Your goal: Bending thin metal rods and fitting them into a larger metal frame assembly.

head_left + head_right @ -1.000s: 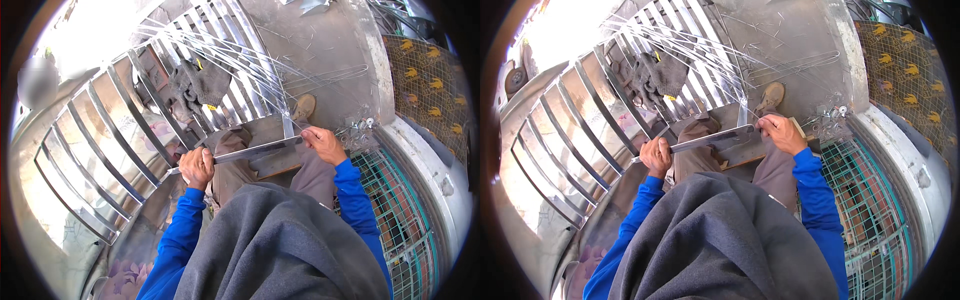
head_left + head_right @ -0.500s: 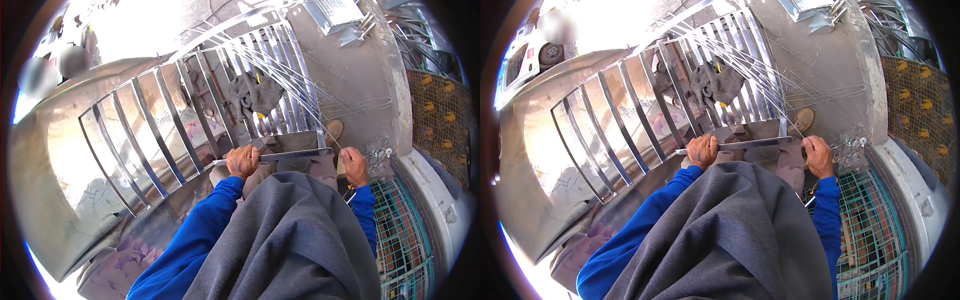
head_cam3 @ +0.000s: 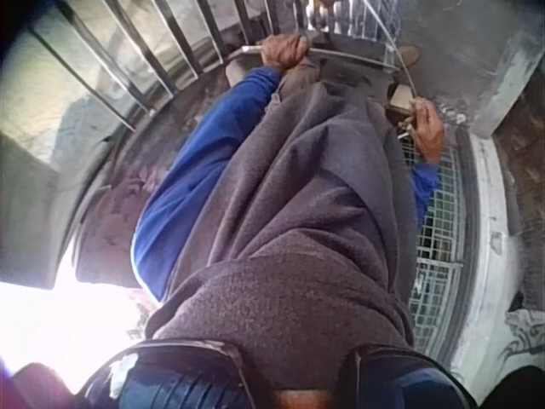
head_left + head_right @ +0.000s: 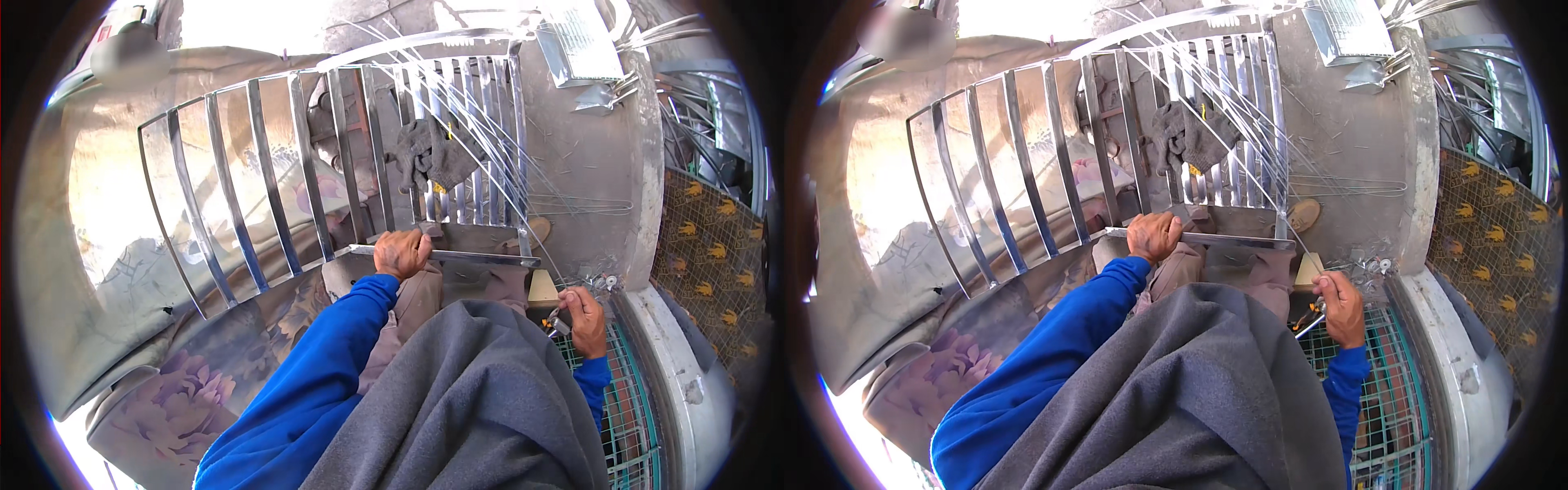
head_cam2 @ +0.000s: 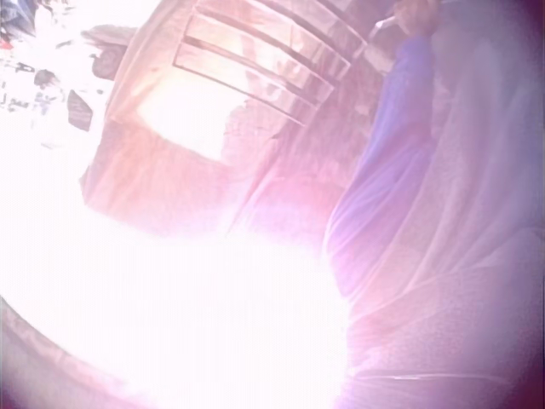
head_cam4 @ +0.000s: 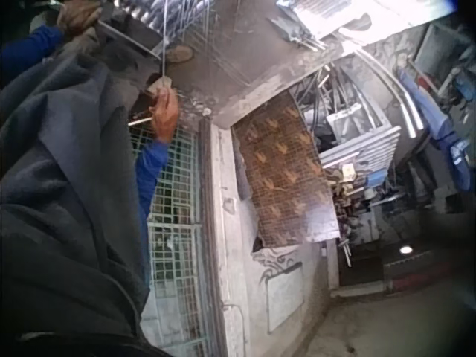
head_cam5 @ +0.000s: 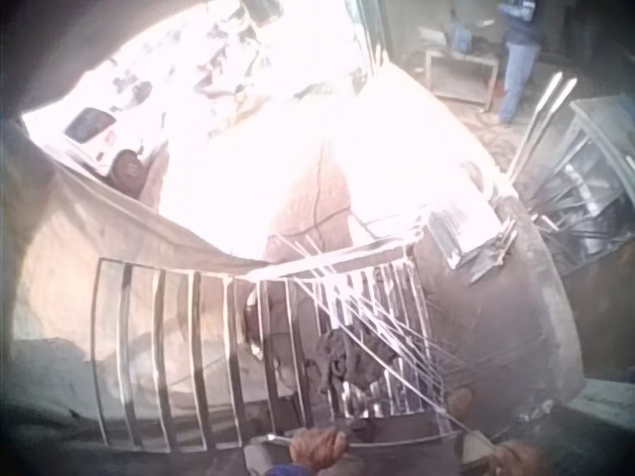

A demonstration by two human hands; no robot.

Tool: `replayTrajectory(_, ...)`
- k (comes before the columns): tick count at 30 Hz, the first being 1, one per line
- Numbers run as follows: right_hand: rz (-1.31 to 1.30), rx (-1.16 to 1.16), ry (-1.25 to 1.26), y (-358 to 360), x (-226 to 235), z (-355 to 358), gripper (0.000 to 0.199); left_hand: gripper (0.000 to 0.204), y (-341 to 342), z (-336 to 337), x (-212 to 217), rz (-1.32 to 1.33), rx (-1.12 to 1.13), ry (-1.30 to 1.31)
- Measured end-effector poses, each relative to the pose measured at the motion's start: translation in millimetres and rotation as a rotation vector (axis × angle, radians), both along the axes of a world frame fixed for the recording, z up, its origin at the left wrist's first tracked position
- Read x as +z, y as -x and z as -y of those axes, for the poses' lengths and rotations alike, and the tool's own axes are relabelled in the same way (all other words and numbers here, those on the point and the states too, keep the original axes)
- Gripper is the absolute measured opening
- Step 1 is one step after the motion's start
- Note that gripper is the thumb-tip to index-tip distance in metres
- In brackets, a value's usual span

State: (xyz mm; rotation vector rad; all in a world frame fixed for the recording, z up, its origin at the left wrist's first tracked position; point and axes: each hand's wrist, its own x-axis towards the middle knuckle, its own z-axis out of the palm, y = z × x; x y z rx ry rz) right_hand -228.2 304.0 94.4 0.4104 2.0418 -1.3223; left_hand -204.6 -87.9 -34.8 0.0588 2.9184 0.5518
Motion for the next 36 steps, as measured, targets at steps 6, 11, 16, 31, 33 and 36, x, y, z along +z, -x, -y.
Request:
replayTrajectory(6, -0.003, -0.026, 0.076, 16.2, -75.8, 5.3, 0.032, 0.029, -0.7, -0.5, 4.4, 0.053, 0.027, -0.016)
replayTrajectory(11, 0.109, -0.030, -0.002, 17.0, -150.1, 6.4, 0.032, 0.029, 1.8, -0.6, 4.7, 0.022, 0.008, -0.009)
replayTrajectory(16, 0.137, -0.036, -0.088, 11.0, -188.9, 0.2, 0.034, 0.031, 1.5, -0.3, 2.3, 0.009, -0.009, 0.007)
replayTrajectory(31, 0.314, -0.472, -0.225, -202.2, -15.1, -37.4, 0.032, 0.033, 21.9, 8.1, 22.5, 0.290, -0.094, 0.005)
replayTrajectory(33, 0.354, -0.639, -0.240, -251.0, 17.6, -37.3, 0.032, 0.040, 41.2, 10.9, 24.6, 0.457, 0.025, -0.065)
replayTrajectory(36, 0.463, -0.931, -0.235, -321.0, 37.2, -30.8, 0.029, 0.049, 79.4, 11.8, 27.6, 0.662, 0.085, -0.177)
